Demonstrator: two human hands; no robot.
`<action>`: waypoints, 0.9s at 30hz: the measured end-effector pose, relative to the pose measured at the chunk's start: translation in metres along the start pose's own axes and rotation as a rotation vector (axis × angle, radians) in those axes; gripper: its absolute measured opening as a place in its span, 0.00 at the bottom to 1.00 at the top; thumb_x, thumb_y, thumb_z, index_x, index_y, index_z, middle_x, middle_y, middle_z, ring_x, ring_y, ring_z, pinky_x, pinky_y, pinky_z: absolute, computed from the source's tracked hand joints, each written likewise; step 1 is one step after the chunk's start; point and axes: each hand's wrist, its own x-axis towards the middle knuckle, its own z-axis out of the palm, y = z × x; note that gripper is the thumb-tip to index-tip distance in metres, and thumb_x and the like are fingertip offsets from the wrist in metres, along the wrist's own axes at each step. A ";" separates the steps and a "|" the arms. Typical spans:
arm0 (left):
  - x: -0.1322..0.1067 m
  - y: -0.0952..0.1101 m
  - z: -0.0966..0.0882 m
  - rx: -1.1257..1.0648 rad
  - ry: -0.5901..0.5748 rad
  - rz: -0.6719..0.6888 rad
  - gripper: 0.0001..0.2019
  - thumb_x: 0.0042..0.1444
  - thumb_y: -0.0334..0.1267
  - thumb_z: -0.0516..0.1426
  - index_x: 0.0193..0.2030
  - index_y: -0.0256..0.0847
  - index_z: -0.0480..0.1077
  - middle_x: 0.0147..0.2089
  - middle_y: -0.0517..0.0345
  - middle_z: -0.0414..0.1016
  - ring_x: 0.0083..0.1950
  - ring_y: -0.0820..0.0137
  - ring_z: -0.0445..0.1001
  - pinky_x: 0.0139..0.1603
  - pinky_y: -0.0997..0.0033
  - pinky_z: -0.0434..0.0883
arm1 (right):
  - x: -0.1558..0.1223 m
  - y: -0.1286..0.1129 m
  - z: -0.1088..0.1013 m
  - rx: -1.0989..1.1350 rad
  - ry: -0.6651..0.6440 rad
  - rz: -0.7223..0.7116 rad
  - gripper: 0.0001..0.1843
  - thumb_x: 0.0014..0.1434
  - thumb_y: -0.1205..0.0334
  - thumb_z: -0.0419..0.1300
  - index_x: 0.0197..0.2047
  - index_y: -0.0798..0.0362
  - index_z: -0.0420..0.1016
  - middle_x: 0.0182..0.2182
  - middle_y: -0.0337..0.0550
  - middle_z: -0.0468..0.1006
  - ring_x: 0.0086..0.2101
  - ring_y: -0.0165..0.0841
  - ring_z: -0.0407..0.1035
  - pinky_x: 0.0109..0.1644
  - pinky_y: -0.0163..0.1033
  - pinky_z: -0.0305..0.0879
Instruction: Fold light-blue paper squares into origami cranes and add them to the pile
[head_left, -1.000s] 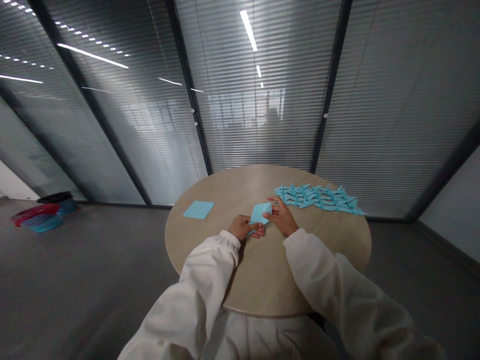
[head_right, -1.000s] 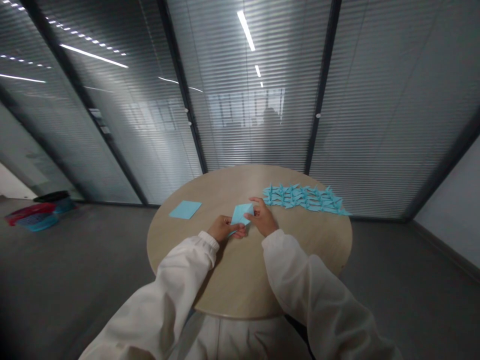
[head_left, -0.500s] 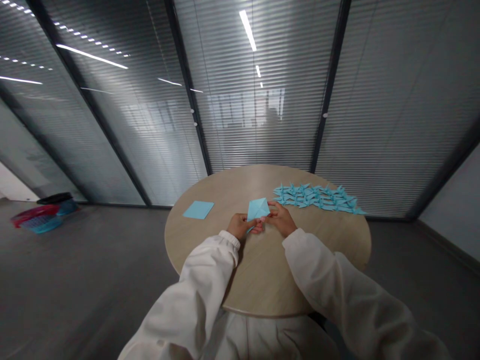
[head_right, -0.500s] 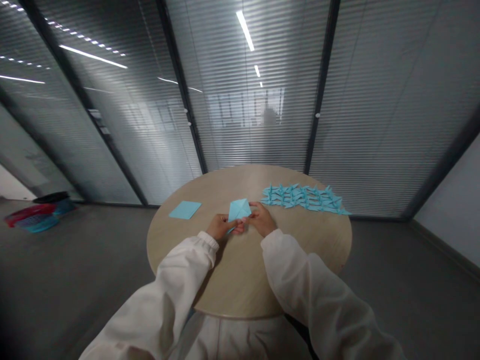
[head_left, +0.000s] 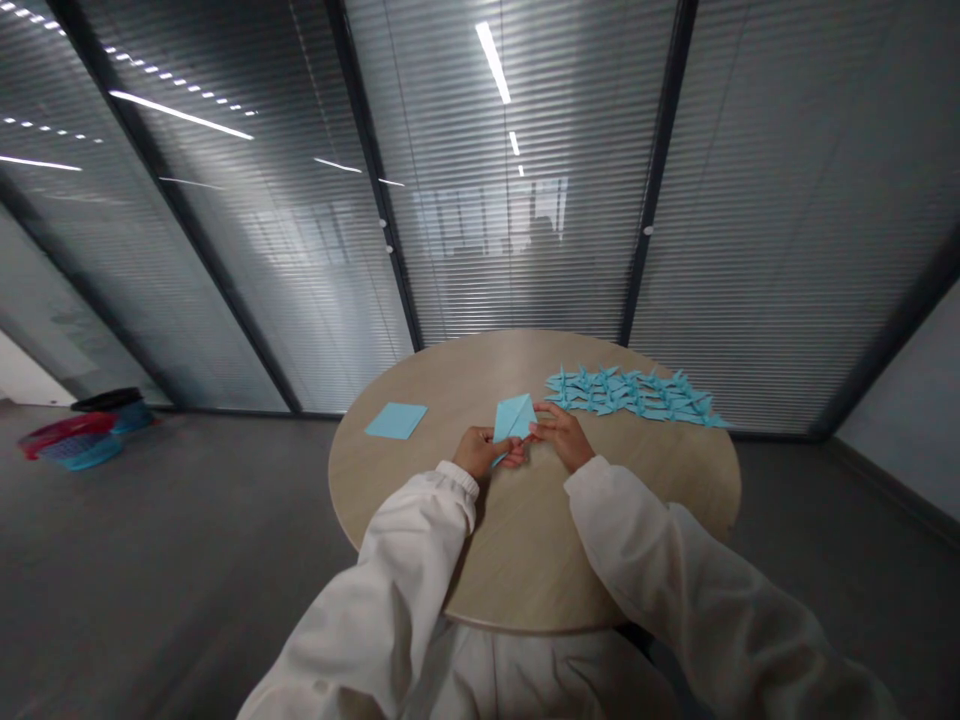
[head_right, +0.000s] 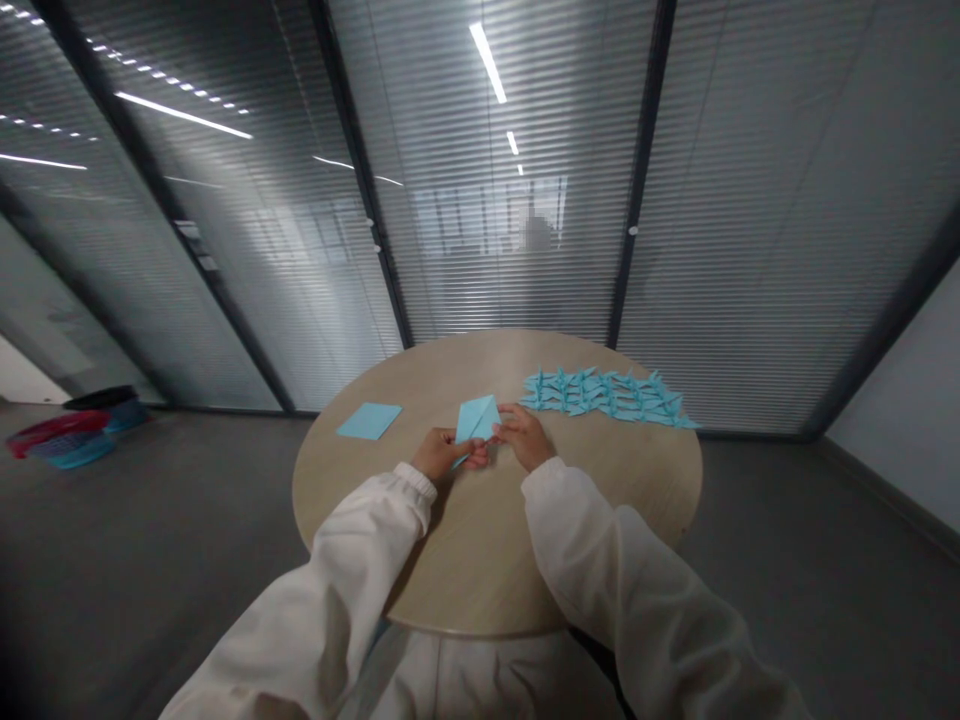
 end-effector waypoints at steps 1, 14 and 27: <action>-0.001 0.001 0.000 0.001 0.004 -0.003 0.17 0.36 0.40 0.69 0.29 0.28 0.75 0.27 0.47 0.78 0.32 0.62 0.78 0.34 0.65 0.76 | 0.000 0.000 0.000 -0.001 -0.002 0.002 0.22 0.43 0.55 0.64 0.41 0.51 0.68 0.23 0.39 0.78 0.27 0.36 0.73 0.39 0.45 0.69; 0.006 -0.006 -0.002 -0.059 -0.022 -0.051 0.18 0.36 0.41 0.69 0.29 0.28 0.74 0.27 0.46 0.78 0.30 0.64 0.78 0.36 0.64 0.76 | -0.002 0.001 -0.002 -0.078 0.021 -0.116 0.21 0.49 0.55 0.61 0.46 0.51 0.67 0.26 0.40 0.78 0.29 0.37 0.73 0.40 0.43 0.68; 0.000 -0.001 -0.001 0.009 -0.055 -0.012 0.23 0.31 0.47 0.69 0.28 0.28 0.74 0.29 0.44 0.78 0.29 0.64 0.77 0.36 0.64 0.75 | -0.001 0.009 0.003 -0.106 -0.008 -0.059 0.26 0.42 0.59 0.65 0.45 0.51 0.63 0.23 0.34 0.75 0.27 0.34 0.72 0.37 0.41 0.68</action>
